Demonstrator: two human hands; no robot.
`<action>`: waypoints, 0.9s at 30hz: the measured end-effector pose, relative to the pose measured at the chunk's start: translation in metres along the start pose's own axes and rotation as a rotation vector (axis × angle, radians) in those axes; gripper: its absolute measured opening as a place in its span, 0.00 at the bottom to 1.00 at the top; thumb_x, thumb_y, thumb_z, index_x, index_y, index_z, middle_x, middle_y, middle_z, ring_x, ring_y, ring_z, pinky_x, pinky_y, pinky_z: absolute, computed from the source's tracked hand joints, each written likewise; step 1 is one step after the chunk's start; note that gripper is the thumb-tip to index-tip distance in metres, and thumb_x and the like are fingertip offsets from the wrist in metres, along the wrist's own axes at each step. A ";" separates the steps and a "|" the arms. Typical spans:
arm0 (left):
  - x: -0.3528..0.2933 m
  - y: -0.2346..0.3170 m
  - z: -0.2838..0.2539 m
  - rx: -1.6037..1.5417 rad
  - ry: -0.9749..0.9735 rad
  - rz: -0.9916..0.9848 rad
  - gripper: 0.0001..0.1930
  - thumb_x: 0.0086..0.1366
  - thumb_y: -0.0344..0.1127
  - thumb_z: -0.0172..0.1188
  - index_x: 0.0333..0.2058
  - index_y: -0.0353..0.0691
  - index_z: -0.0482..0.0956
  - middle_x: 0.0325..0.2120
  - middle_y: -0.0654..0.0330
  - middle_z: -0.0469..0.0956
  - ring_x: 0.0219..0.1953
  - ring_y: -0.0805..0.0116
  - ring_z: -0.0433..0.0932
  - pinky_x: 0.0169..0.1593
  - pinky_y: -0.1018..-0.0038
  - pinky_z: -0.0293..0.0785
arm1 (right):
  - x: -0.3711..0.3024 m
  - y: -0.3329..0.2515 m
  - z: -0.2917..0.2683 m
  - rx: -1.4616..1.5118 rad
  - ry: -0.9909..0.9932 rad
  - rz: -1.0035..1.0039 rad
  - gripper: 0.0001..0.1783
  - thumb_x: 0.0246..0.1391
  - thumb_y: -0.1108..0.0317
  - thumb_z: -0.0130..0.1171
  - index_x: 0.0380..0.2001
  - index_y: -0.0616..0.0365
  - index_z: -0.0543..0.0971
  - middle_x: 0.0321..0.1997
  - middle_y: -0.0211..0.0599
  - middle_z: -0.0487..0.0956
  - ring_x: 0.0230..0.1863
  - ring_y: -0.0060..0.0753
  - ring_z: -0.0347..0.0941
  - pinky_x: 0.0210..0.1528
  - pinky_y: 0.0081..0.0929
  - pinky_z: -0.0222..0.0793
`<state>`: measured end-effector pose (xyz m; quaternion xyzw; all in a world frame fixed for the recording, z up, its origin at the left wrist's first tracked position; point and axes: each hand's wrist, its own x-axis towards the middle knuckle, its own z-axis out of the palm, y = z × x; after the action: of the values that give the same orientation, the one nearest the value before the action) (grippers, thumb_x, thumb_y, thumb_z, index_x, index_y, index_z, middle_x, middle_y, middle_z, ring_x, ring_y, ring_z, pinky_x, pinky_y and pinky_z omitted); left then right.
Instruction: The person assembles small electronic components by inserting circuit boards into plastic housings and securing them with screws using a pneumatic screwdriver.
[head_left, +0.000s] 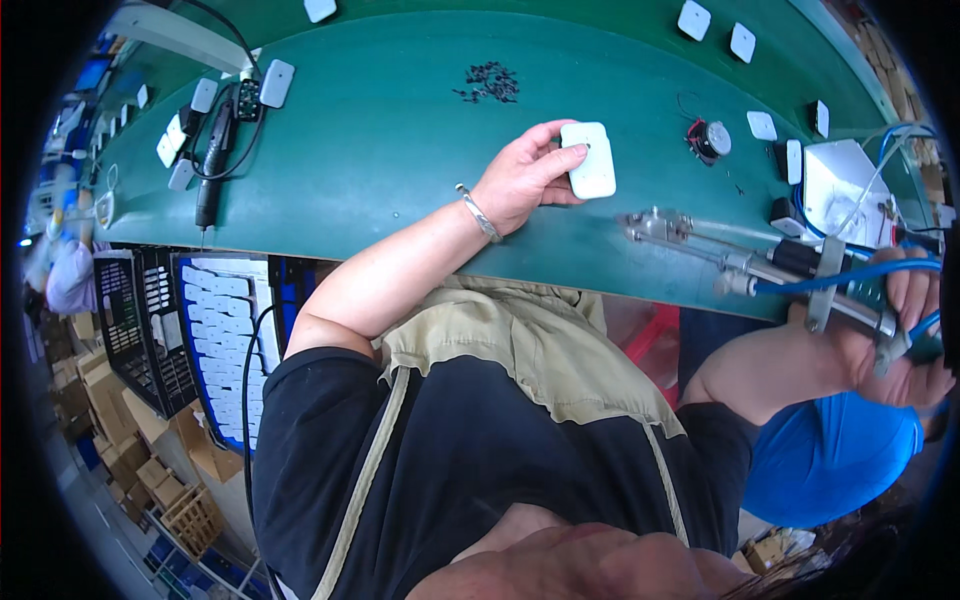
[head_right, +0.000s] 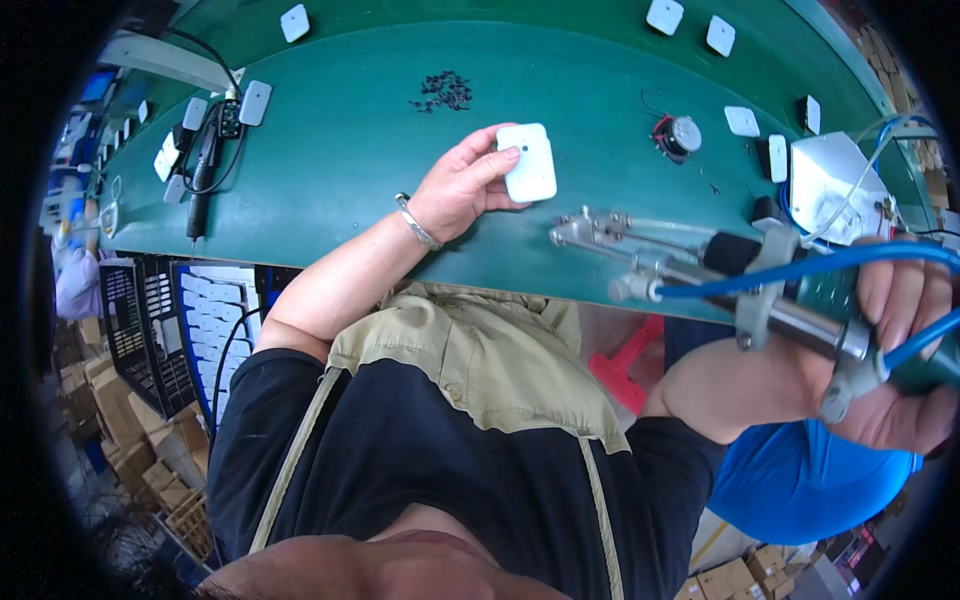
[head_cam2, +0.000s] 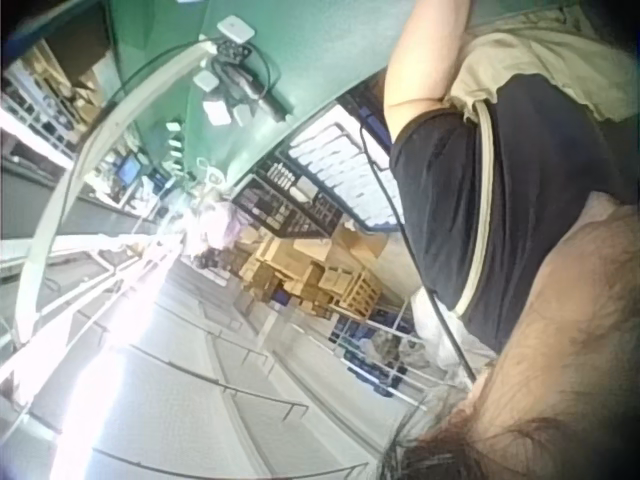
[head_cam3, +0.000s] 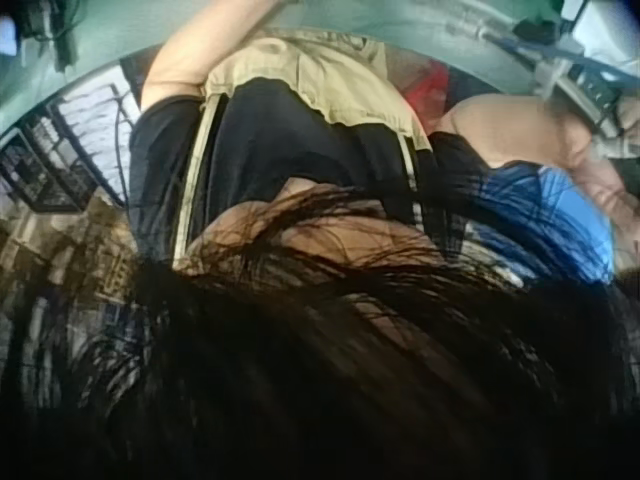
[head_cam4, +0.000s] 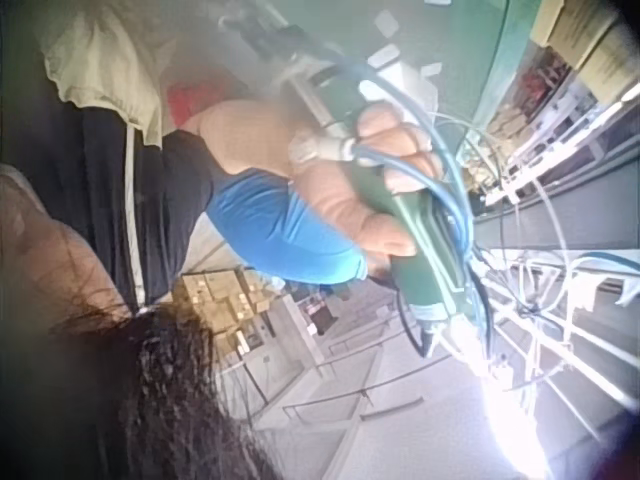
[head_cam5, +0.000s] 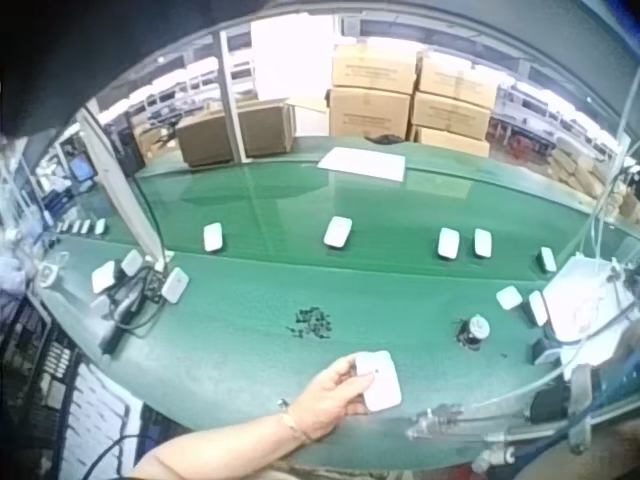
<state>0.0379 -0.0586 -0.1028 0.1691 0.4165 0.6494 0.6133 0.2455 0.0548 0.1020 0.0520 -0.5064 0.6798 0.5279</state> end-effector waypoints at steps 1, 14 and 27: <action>0.000 0.002 -0.001 0.007 0.004 0.013 0.21 0.58 0.37 0.56 0.49 0.41 0.63 0.41 0.60 0.71 0.41 0.67 0.75 0.41 0.69 0.75 | -0.004 -0.004 -0.009 0.010 -0.009 -0.007 0.15 0.52 0.55 0.51 0.34 0.56 0.68 0.14 0.27 0.63 0.14 0.21 0.61 0.15 0.18 0.61; 0.118 0.138 -0.119 0.713 0.539 0.579 0.18 0.56 0.35 0.56 0.44 0.34 0.68 0.36 0.55 0.74 0.38 0.63 0.75 0.37 0.70 0.74 | -0.012 0.011 -0.033 -0.059 0.006 0.054 0.22 0.49 0.62 0.53 0.45 0.58 0.61 0.27 0.32 0.65 0.26 0.23 0.60 0.31 0.21 0.55; 0.238 0.177 -0.142 1.698 0.581 0.519 0.32 0.52 0.51 0.58 0.53 0.41 0.64 0.37 0.51 0.75 0.37 0.59 0.73 0.45 0.68 0.68 | 0.014 0.033 -0.059 -0.124 -0.066 0.060 0.25 0.52 0.60 0.49 0.49 0.59 0.58 0.29 0.32 0.65 0.27 0.22 0.61 0.32 0.20 0.54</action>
<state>-0.2272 0.1353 -0.1240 0.4794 0.8378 0.2613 -0.0081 0.2417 0.1100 0.0612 0.0265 -0.5662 0.6605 0.4925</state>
